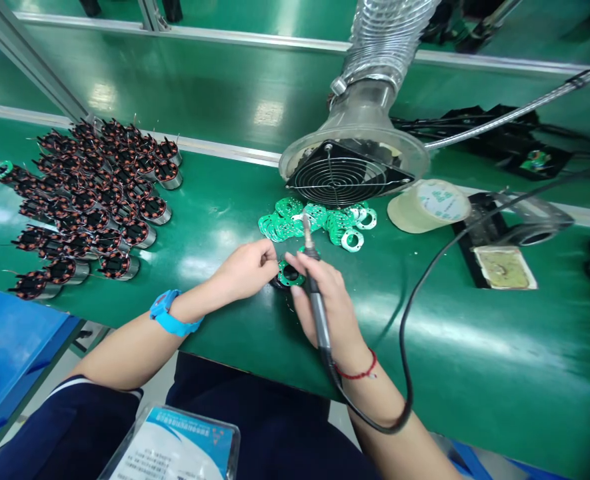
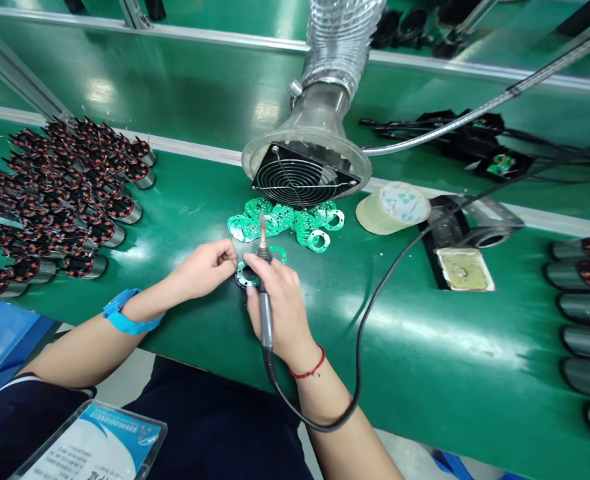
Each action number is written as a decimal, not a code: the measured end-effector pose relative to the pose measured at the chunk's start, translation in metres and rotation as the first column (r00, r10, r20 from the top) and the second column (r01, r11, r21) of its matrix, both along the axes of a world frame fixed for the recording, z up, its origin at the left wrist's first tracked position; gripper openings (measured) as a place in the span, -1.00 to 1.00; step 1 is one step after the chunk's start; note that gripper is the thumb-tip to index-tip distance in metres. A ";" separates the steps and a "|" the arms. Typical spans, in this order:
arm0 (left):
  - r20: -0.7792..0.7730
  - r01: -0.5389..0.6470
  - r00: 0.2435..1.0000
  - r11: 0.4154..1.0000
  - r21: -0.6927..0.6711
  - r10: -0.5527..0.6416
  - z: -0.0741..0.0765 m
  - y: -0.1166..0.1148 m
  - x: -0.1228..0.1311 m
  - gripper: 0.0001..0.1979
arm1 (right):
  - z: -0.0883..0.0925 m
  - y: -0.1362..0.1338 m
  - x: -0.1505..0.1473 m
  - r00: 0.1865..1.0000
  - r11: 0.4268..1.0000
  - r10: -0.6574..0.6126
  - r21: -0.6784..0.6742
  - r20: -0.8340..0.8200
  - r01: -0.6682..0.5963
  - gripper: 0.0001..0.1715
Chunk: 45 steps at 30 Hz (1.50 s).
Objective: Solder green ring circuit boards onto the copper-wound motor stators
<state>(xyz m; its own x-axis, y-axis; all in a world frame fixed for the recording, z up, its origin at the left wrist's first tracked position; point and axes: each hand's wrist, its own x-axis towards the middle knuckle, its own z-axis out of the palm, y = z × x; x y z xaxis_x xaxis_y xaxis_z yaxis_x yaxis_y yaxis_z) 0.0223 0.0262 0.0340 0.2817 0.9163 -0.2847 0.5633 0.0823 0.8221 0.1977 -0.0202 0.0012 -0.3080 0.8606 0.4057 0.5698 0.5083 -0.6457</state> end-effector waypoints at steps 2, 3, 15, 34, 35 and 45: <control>-0.010 0.002 1.000 1.000 0.015 -0.002 -0.002 0.000 0.000 -0.86 | 0.001 0.004 -0.002 0.992 0.997 0.074 -0.018 0.098 -0.073 -0.30; -0.008 0.002 1.000 1.000 0.018 -0.002 -0.003 0.000 -0.001 -0.86 | 0.001 0.005 -0.002 0.990 0.997 0.081 -0.022 0.117 -0.079 -0.27; -0.107 0.228 0.972 0.951 0.209 -0.210 -0.006 -0.006 -0.006 -0.90 | -0.006 0.005 0.016 0.987 0.993 -0.118 0.022 0.105 0.116 -0.32; 0.239 0.050 0.969 0.998 0.045 -0.060 -0.011 -0.002 -0.005 -0.92 | 0.009 -0.003 0.001 0.982 0.980 -0.066 0.196 0.176 0.031 -0.41; 0.232 0.048 0.971 0.998 0.040 -0.056 -0.010 -0.002 -0.004 -0.92 | 0.010 -0.003 0.002 0.985 0.983 -0.056 0.181 0.162 0.026 -0.42; 0.005 0.022 1.000 0.989 0.148 -0.023 -0.006 -0.005 0.004 -0.87 | 0.000 -0.011 0.015 0.950 0.977 -0.177 0.069 -0.256 0.201 -0.64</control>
